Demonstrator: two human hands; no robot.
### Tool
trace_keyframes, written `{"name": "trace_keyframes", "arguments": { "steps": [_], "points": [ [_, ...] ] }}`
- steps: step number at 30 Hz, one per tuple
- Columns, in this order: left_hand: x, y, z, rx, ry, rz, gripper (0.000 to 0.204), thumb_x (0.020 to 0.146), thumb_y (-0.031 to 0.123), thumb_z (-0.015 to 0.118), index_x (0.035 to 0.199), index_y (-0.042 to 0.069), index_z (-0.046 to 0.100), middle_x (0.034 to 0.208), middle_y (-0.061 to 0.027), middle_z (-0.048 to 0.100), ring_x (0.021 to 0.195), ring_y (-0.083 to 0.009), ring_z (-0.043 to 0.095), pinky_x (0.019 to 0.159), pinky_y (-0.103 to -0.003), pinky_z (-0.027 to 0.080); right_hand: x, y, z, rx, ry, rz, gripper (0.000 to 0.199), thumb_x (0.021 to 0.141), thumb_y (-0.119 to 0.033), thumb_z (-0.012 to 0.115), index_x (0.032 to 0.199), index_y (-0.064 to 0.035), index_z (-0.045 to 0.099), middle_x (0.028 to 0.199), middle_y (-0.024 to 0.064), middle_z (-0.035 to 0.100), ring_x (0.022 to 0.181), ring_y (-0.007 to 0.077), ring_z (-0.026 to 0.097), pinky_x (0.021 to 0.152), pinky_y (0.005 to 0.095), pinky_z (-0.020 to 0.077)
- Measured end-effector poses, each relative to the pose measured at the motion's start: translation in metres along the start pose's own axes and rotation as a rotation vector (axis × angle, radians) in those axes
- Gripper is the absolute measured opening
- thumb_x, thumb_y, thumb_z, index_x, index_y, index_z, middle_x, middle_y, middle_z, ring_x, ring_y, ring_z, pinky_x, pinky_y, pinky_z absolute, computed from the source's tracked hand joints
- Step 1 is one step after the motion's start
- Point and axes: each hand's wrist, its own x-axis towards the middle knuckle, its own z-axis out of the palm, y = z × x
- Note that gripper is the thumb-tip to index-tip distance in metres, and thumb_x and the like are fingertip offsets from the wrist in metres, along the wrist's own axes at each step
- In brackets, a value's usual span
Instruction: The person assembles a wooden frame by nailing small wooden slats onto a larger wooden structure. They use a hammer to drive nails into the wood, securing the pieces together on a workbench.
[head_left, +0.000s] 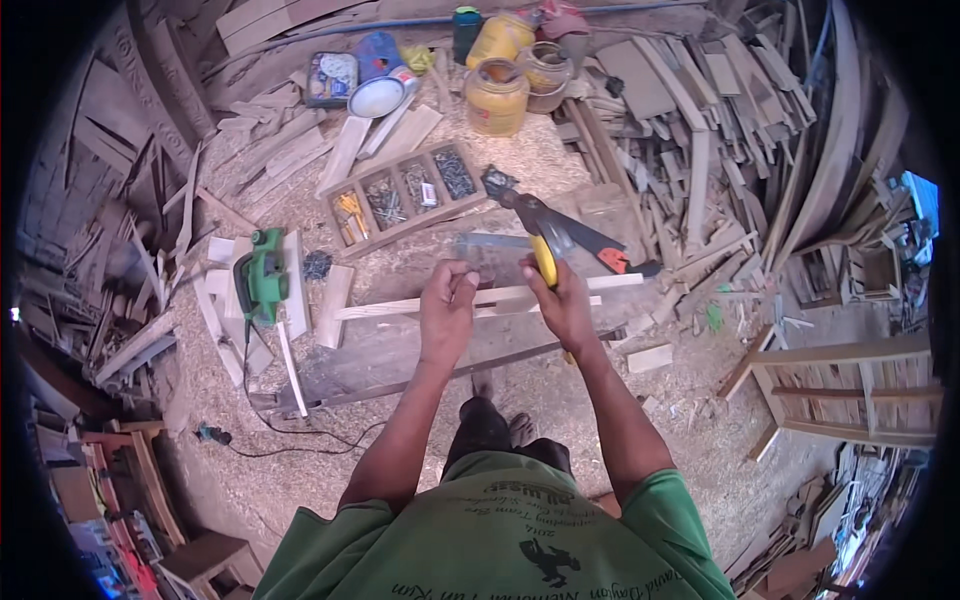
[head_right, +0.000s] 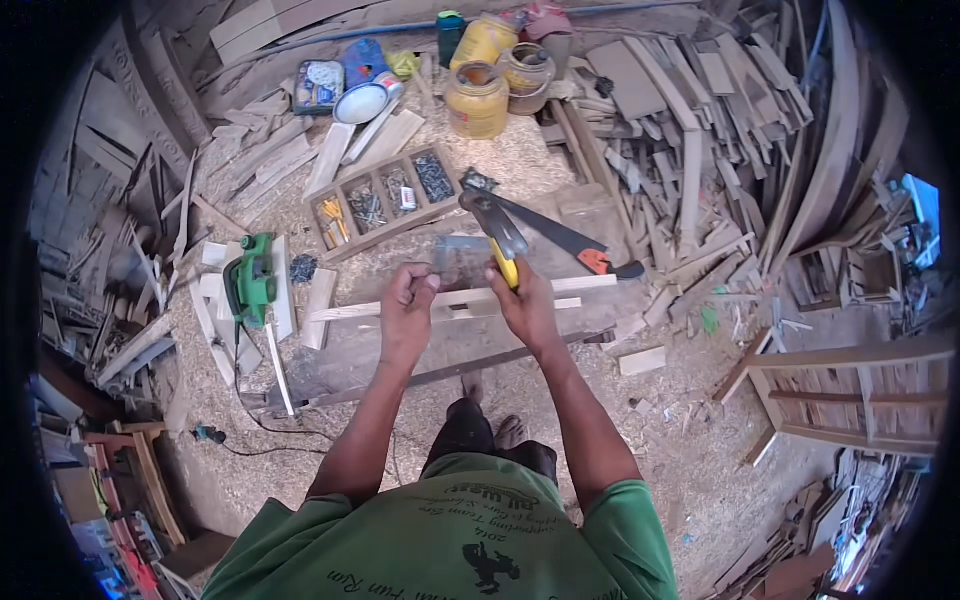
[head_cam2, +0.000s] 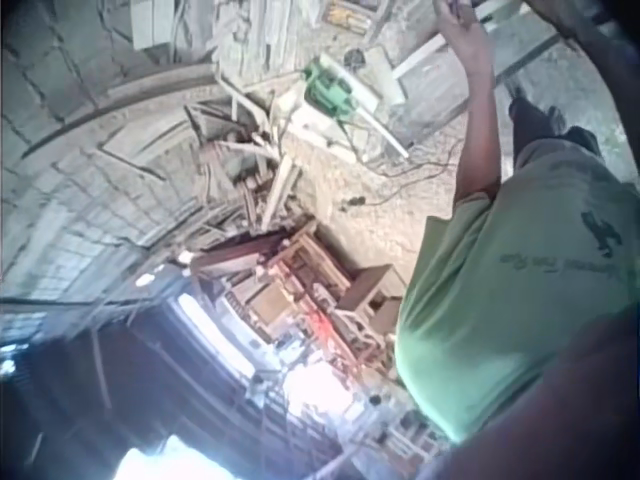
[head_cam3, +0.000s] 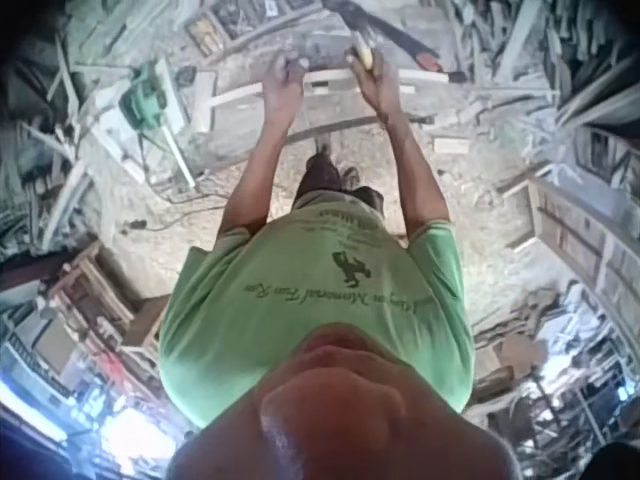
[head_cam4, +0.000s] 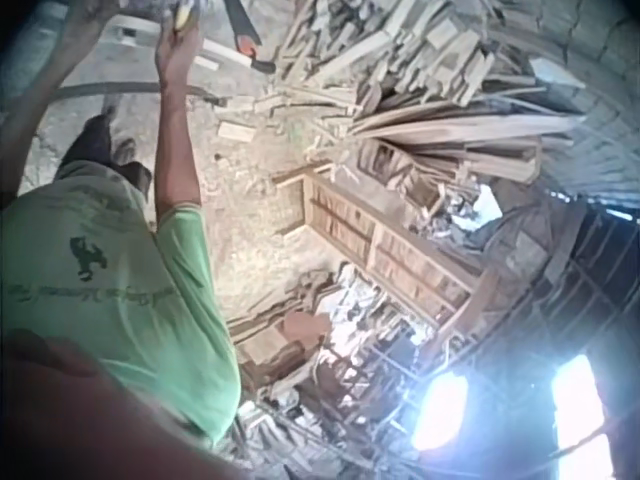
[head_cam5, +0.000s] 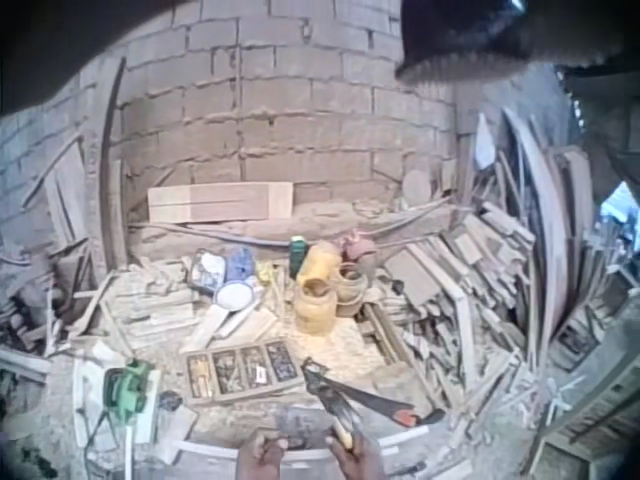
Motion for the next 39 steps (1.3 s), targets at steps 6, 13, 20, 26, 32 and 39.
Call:
{"name": "trace_keyframes", "arguments": {
  "steps": [6,13,20,26,32,39],
  "points": [
    [-0.001,-0.030,0.010,0.471,-0.090,0.197,0.018,0.108,0.021,0.064,0.116,0.013,0.078,0.099,-0.0048,0.076,0.098,-0.0226,0.072,0.127,-0.051,0.020,-0.027,-0.011,0.000,0.018,0.225,-0.096,0.029,0.110,-0.026,0.072,0.124,-0.0007,0.069,0.094,0.0187,0.078,0.082,0.0373,0.077,0.073,0.0448,0.0576],
    [0.006,-0.032,0.014,0.574,-0.053,0.272,0.019,0.108,0.024,0.066,0.114,0.017,0.082,0.101,-0.0029,0.080,0.107,-0.0223,0.071,0.125,-0.049,0.024,-0.117,-0.048,-0.021,-0.137,0.216,0.000,0.049,0.111,-0.020,0.068,0.154,-0.0023,0.055,0.077,0.0119,0.062,0.067,0.0215,0.059,0.064,0.0396,0.0498],
    [0.011,-0.044,0.020,0.625,0.011,0.308,0.017,0.106,0.029,0.070,0.110,0.020,0.084,0.098,-0.0016,0.081,0.105,-0.0221,0.070,0.123,-0.047,0.027,-0.128,-0.089,-0.037,-0.217,0.090,-0.068,0.062,0.110,-0.012,0.064,0.168,-0.0086,0.041,0.095,0.0293,0.074,0.080,0.0481,0.073,0.069,0.0551,0.0552],
    [0.003,-0.042,0.023,0.654,0.040,0.370,0.015,0.103,0.030,0.073,0.106,0.022,0.085,0.097,-0.0006,0.081,0.104,-0.0204,0.070,0.119,-0.046,0.030,-0.115,-0.108,-0.037,-0.439,0.095,-0.229,0.068,0.111,-0.008,0.062,0.174,-0.0180,0.038,0.087,0.0237,0.073,0.072,0.0378,0.073,0.067,0.0480,0.0561],
    [-0.002,-0.053,0.024,0.710,0.078,0.415,0.016,0.102,0.032,0.074,0.107,0.022,0.085,0.105,0.0005,0.083,0.106,-0.0196,0.071,0.116,-0.046,0.033,-0.094,-0.091,-0.037,-0.640,-0.081,-0.108,0.072,0.109,-0.011,0.061,0.176,-0.0211,0.035,0.099,0.0282,0.072,0.076,0.0505,0.072,0.070,0.0603,0.0583],
    [-0.005,-0.053,0.023,0.668,0.065,0.456,0.016,0.103,0.030,0.073,0.108,0.022,0.085,0.105,0.0017,0.083,0.104,-0.0197,0.071,0.113,-0.045,0.033,-0.112,-0.105,-0.031,-0.501,0.095,-0.165,0.067,0.111,-0.014,0.060,0.174,-0.0180,0.039,0.100,0.0298,0.074,0.080,0.0494,0.074,0.070,0.0578,0.0580]
  ]
}}
